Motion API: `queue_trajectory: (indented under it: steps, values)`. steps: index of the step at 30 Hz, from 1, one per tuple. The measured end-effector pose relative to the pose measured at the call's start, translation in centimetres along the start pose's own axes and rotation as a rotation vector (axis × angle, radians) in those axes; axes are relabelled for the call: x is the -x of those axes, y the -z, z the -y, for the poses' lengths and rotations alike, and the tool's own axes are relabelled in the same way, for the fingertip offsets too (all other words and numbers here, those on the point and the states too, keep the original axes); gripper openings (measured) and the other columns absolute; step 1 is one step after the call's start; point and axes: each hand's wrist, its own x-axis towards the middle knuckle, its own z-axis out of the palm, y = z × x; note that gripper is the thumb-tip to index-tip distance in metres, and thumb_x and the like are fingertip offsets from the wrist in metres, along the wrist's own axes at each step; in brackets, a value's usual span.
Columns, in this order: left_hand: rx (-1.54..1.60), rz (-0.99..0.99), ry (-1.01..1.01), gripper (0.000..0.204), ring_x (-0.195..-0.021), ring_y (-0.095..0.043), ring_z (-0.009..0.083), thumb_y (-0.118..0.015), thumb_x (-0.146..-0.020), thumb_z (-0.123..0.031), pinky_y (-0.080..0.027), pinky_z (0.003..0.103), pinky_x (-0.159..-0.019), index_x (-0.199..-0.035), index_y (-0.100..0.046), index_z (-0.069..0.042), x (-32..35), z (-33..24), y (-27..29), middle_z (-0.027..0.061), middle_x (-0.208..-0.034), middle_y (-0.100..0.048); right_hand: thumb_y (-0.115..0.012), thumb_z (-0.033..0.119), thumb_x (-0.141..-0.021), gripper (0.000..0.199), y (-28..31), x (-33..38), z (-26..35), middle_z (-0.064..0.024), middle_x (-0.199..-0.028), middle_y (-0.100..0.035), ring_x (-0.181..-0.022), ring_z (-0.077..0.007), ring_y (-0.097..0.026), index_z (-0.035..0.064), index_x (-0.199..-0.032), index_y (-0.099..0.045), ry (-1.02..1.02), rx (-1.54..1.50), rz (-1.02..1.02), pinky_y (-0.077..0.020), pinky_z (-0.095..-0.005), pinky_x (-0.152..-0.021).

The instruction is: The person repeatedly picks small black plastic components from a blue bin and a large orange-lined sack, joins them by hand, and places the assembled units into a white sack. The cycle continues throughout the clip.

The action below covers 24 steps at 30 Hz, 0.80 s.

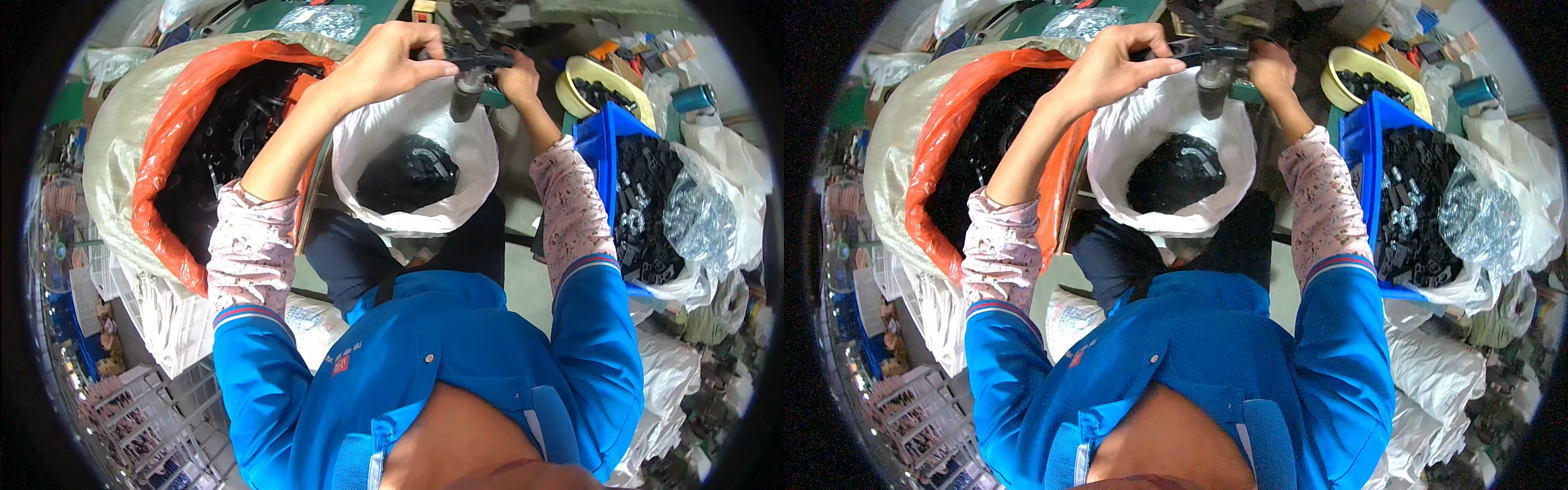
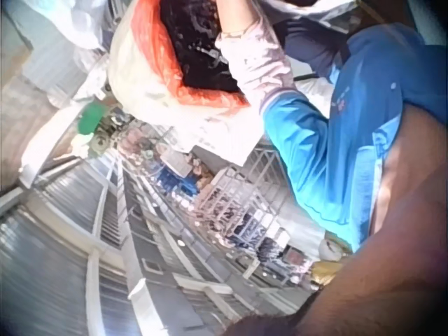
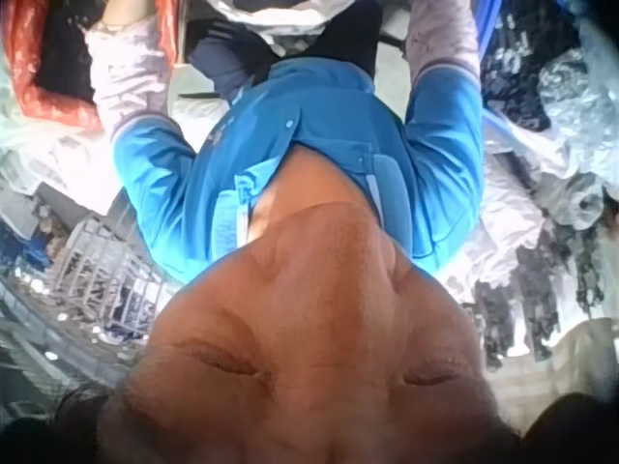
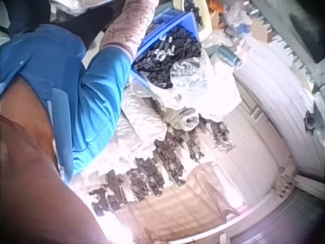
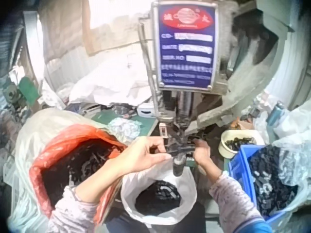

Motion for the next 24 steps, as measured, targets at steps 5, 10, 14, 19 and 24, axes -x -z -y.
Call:
queue_trajectory:
  steps: [5,10,14,19,24]
  values:
    - [-0.337,-0.363,-0.215,0.025,-0.069,-0.064,0.0235,-0.069,-0.081,-0.029,-0.049,0.035,-0.06,-0.091,-0.061,-0.007,1.8,-1.1,-2.1,0.0124,-0.08,-0.064,-0.062,0.027,-0.073,0.029,-3.1,-2.1,-5.8,-0.0131,-0.096,-0.068,-0.09,-0.0325,-0.065,0.013,-0.098,-0.07,0.063,-0.041,-0.243,-0.0518,-0.0401,-0.079]
    - [-0.405,-0.47,0.032,0.045,-0.112,-0.054,0.0305,-0.07,-0.079,-0.021,-0.043,0.043,-0.09,-0.121,-0.058,-0.013,13.6,2.6,-5.7,0.0146,-0.119,-0.059,-0.057,0.019,-0.082,0.025,-2.2,-1.5,-2.1,-0.0104,-0.101,-0.068,-0.092,-0.0316,-0.065,0.0206,-0.105,-0.068,0.042,0.068,-0.201,-0.0507,-0.0393,-0.08]
    - [-0.482,-0.431,0.401,0.036,-0.087,-0.061,0.0344,-0.064,-0.074,-0.006,-0.049,0.045,-0.075,-0.11,-0.06,-0.007,23.7,3.8,-1.9,0.0159,-0.089,-0.066,-0.056,0.018,-0.082,0.024,-2.6,-2.0,-4.0,-0.0125,-0.097,-0.067,-0.092,-0.0321,-0.064,0.0177,-0.102,-0.069,0.183,0.029,-0.283,-0.0498,-0.0384,-0.082]
    - [-0.891,-0.119,0.856,0.038,-0.093,-0.059,0.0352,-0.055,-0.077,-0.003,-0.051,0.046,-0.072,-0.115,-0.05,-0.009,33.2,7.8,1.6,0.0144,-0.099,-0.059,-0.062,0.019,-0.079,0.024,-3.0,-2.2,-5.2,-0.0101,-0.098,-0.068,-0.088,-0.0266,-0.066,0.014,-0.101,-0.069,0.17,-0.045,-0.43,-0.0506,-0.0341,-0.079]
    - [-0.826,-0.016,0.878,0.043,-0.089,-0.059,0.0406,-0.052,-0.077,-0.001,-0.051,0.048,-0.07,-0.118,-0.047,-0.012,33.9,7.9,1.5,0.016,-0.115,-0.05,-0.063,-0.001,-0.084,0.02,2.2,2.0,0.7,-0.0135,-0.088,-0.068,-0.072,-0.0181,-0.065,-0.0098,-0.102,-0.064,0.04,-1.258,-0.139,-0.0554,-0.027,-0.063]
